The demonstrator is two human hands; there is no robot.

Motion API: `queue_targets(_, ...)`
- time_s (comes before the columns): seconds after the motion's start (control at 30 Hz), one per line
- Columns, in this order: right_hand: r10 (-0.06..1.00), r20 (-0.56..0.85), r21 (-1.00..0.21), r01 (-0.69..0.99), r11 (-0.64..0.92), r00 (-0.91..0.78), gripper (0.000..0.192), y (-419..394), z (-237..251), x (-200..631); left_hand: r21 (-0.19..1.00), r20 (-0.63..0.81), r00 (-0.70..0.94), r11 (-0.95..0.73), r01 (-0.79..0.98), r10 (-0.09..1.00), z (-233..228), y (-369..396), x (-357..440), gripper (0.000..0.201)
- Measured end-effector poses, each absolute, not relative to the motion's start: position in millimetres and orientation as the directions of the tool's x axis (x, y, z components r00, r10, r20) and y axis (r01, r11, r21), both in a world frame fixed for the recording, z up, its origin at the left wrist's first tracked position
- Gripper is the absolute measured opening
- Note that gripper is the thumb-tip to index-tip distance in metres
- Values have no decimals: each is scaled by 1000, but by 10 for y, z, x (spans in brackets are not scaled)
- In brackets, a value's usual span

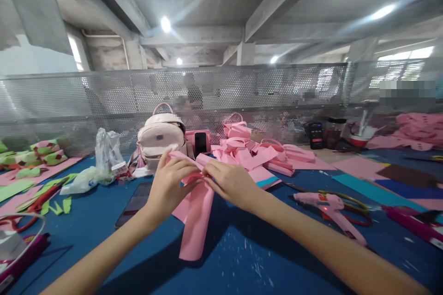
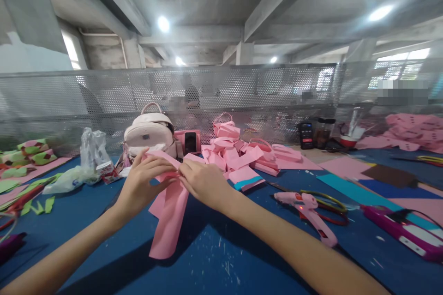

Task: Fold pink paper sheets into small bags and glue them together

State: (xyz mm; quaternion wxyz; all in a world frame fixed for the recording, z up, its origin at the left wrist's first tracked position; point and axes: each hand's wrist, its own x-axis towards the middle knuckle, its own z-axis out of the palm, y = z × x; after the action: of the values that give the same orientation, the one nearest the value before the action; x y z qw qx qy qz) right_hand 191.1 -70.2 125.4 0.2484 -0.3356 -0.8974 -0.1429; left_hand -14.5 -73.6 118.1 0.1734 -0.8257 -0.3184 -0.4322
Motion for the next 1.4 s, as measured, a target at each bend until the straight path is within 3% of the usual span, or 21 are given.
queue_targets(0.33,597,554,-214,593,776,-581,8,-695,1211,1870,81,793,391,-717,692,467,1204,-695,-198,5)
queue_targets(0.5,607,568,-291,555,780,-555,6,-685,1194,1862,88,794,380,-708,700,474,1218,-698,-207,5)
queue_targets(0.7,568,611,-208,580,788,-552,5,-636,1206,1914,104,797,367,-707,700,480,1217,-702,-192,13)
queue_targets(0.9,494,636,-33,618,786,-594,13,-673,1260,1935,155,798,337,-711,686,500,1185,-686,-180,7)
queue_targets(1.0,495,632,-24,623,782,-596,16,-695,1279,1937,206,785,328,-721,661,526,1176,-686,-180,6)
queue_targets(1.3,561,596,-253,529,810,-574,16,-635,1279,1949,346,729,303,-712,611,614,1129,-625,-180,5)
queue_targets(1.4,609,571,-379,482,790,-550,11,-608,1298,1958,372,714,301,-707,601,632,1117,-612,-176,5)
